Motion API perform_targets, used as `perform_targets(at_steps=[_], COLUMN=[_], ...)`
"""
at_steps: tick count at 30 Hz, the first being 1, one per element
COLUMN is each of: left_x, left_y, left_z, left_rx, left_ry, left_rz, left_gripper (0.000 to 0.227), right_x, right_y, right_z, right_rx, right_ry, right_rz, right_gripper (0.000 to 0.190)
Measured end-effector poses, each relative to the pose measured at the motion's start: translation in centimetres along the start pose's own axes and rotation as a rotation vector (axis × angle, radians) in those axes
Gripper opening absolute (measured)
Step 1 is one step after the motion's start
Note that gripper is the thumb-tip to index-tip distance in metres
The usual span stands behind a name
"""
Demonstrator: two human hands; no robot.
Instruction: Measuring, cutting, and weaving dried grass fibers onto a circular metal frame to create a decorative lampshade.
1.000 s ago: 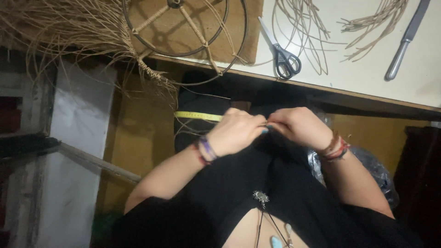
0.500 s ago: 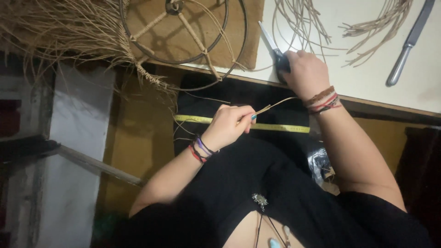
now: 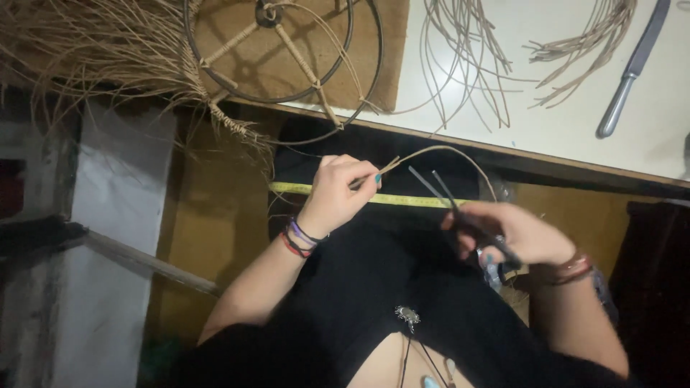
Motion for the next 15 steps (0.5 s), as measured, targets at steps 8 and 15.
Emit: perform_targets(at_steps=[8,15], left_x=[0.2,-0.6], left_y=[6.6,5.3], left_z=[-2.9,-2.7], left_rx=[-0.480,-0.366], left_ry=[0.192,-0.014], left_rz=[0.316,-0.023], left_gripper=[0.012,0.012], right_x=[-1.3,-1.4], right_y=[1.1,0.6], right_z=[2.1,2.4], right_rx=[-0.022,-0.143], right_ry=[0.320,0.411], right_rz=[0.151,0.079], right_gripper=[0.058,0.045])
Point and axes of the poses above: each hand's wrist, its own z-axis towards the middle knuckle, its own x-axis out of the back of the hand, y = z × x, the point moved 9 cm from there along z, towards the middle knuckle, and after that the axes turned 2 degrees about x, right-handed, at the moved point
